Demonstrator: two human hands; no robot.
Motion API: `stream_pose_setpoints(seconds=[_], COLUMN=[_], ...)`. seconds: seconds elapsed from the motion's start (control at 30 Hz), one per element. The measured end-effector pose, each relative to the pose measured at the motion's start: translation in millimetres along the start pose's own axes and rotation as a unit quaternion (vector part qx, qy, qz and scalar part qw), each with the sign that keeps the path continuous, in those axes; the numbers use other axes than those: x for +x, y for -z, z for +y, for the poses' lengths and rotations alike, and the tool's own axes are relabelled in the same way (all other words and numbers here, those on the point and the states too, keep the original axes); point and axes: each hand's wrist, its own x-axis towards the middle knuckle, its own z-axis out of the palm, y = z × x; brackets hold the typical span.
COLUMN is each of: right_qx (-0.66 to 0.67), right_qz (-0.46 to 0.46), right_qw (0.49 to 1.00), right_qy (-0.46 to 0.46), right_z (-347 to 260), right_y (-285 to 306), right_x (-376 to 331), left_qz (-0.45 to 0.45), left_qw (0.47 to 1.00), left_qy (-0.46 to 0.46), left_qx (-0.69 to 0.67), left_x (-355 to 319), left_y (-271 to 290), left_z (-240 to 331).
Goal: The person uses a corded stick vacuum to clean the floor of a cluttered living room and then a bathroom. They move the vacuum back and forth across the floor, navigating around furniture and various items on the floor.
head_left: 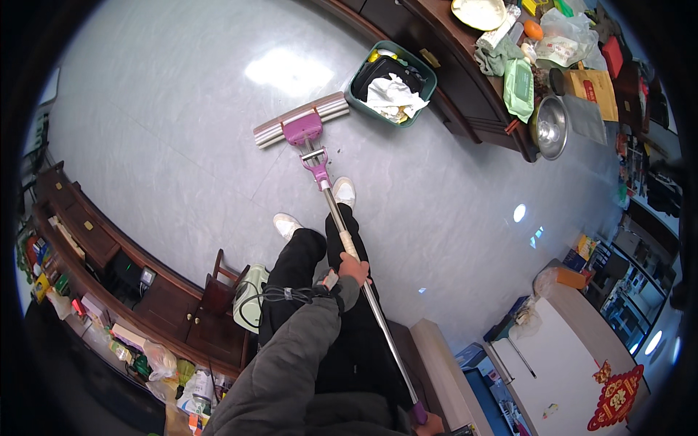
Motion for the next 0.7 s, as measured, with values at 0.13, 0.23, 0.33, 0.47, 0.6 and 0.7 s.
stream_pose_setpoints(seconds=[0.13, 0.23, 0.33, 0.47, 0.6, 0.7], right_qx=[0.081, 0.163, 0.046, -0.047, -0.096, -0.088], right_qz=[-0.006, -0.041, -0.011, 0.004, 0.029, 0.067], right_qw=[0.996, 0.986, 0.999, 0.998, 0.993, 0.992], right_qy=[0.042, 0.015, 0.027, 0.044, 0.056, 0.057], right_z=[38.9, 71.8, 104.0, 129.8, 98.1, 35.5], right_y=[-6.7, -10.4, -11.8, -5.9, 6.7, 17.4], right_x=[-9.0, -18.7, -25.5, -21.8, -2.8, 21.3], left_qz=[-0.031, -0.039, -0.086, -0.116, -0.061, -0.041], left_qw=[0.999, 0.996, 0.989, 0.978, 0.984, 0.979], left_qy=[0.035, 0.070, 0.118, 0.082, -0.018, -0.089], left_qx=[-0.002, 0.045, 0.027, -0.156, -0.163, -0.180], left_x=[5.1, 2.3, -7.7, -18.0, -10.9, 12.1], left_y=[-20.0, -40.5, -60.0, -71.7, -48.8, -6.4], left_z=[-36.4, -67.4, -89.5, -92.7, -59.8, -9.6])
